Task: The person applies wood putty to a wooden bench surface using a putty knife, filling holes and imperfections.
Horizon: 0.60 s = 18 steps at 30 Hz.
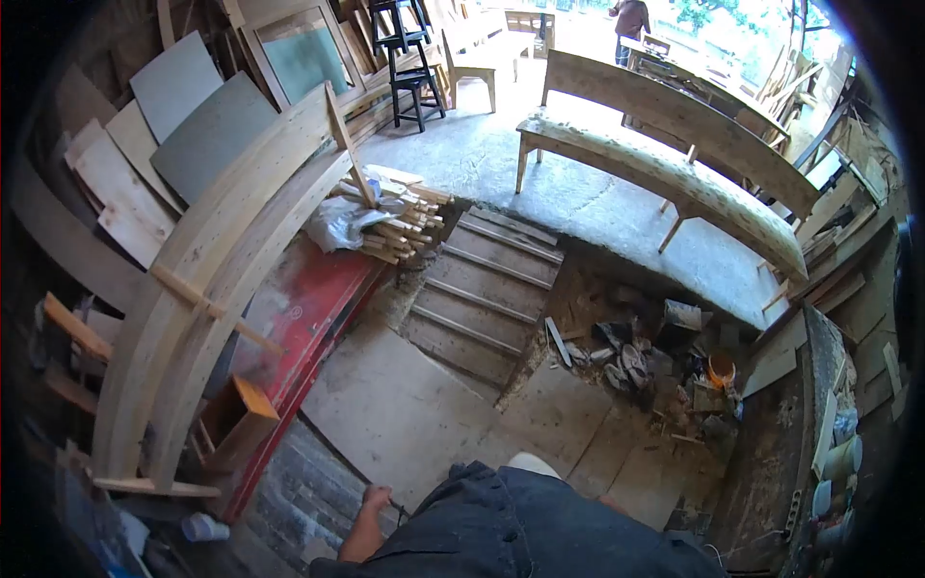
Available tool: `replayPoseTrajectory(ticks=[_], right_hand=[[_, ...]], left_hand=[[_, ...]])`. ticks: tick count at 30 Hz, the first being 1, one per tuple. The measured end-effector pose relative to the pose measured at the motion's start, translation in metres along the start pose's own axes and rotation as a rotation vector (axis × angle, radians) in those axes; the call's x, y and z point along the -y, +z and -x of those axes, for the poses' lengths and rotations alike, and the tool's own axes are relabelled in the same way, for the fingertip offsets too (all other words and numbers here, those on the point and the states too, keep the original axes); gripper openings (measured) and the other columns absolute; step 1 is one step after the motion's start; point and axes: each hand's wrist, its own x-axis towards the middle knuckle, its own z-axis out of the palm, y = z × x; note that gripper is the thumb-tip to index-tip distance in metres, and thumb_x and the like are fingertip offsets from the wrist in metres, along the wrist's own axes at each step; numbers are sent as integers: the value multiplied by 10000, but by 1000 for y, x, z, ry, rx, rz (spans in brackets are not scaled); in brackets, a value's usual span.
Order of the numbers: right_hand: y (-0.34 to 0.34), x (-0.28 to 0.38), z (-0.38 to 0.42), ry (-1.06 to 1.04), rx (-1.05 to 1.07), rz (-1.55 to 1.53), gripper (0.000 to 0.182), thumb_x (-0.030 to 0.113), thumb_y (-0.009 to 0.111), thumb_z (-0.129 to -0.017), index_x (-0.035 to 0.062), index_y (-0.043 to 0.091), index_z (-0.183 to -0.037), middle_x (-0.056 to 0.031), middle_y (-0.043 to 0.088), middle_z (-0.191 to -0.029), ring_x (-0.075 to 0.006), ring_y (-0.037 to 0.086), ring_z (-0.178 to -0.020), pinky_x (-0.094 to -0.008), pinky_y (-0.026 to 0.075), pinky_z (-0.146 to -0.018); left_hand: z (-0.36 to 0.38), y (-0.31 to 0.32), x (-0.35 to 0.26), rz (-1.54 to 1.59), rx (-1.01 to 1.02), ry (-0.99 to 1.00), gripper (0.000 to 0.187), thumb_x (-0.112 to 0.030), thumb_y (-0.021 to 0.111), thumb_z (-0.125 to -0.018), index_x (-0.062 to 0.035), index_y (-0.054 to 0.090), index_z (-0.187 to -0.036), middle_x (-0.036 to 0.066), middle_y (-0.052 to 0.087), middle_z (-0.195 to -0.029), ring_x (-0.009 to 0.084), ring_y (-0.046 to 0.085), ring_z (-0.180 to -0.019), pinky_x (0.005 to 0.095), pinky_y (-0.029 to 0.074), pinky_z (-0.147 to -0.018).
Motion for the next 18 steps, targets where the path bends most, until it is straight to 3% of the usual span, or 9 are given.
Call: replayPoseTrajectory(ticks=[1,2,3,4,10,14,15,17,18], right_hand=[[-52,29,5,7,4,-5,345,235,663,-798,-12,608,-1033,-160,641,-856,-229,623,-660,-380,496,-550],[-41,139,41,277,-174,46,355,230,668,-798,-8,600,-1053,-151,645,-871,-242,628,-673,-389,499,-555],[32,275,63,544,-350,98,367,226,673,-799,-3,592,-1074,-142,649,-886,-254,633,-686,-399,503,-561],[23,282,32,551,-343,91,367,226,673,-799,-3,592,-1074,-142,649,-886,-254,633,-686,-399,503,-561],[-24,445,-143,342,-355,-27,301,246,673,-816,0,639,-985,-100,650,-799,-219,596,-623,-350,494,-531],[-81,570,-292,231,-240,159,302,253,662,-822,11,630,-1000,-95,644,-767,-204,587,-584,-357,464,-494],[-98,596,-337,221,-211,282,300,241,646,-836,14,613,-1029,-89,644,-780,-200,597,-586,-364,448,-469],[-121,717,-347,10,-283,494,353,292,664,-809,17,618,-1024,-102,641,-775,-199,581,-576,-362,470,-512],[-144,717,-412,-197,-394,607,385,327,678,-780,29,632,-1020,-108,645,-777,-195,601,-615,-330,497,-570]], left_hand=[[-33,-25,-32,-119,-100,229,318,-343,553,-830,-50,644,-915,102,663,-847,213,627,-763,373,483,-677],[-57,-45,-60,-242,-196,453,302,-323,564,-829,-42,638,-911,94,662,-814,205,628,-716,363,488,-653],[-83,-62,-88,-118,-200,407,287,-303,569,-831,-39,634,-921,90,655,-784,210,621,-680,357,488,-651],[-98,-81,-134,6,-207,363,272,-284,575,-834,-36,630,-931,87,647,-755,214,615,-644,352,488,-648],[-158,-123,-310,68,-218,390,362,-392,571,-817,-44,625,-896,97,640,-725,225,610,-648,369,484,-649],[-241,-109,-339,38,-71,39,320,-377,599,-796,-60,636,-825,78,646,-726,186,606,-635,327,486,-612],[-241,-119,-352,-442,5,425,332,-391,612,-796,-61,639,-821,54,645,-729,175,599,-630,323,488,-603],[-255,-110,-374,-45,51,98,321,-376,620,-803,-58,645,-833,39,649,-746,163,598,-638,316,487,-595],[-249,-122,-400,-60,58,95,321,-376,620,-803,-58,645,-833,39,649,-746,163,598,-638,316,487,-595]])
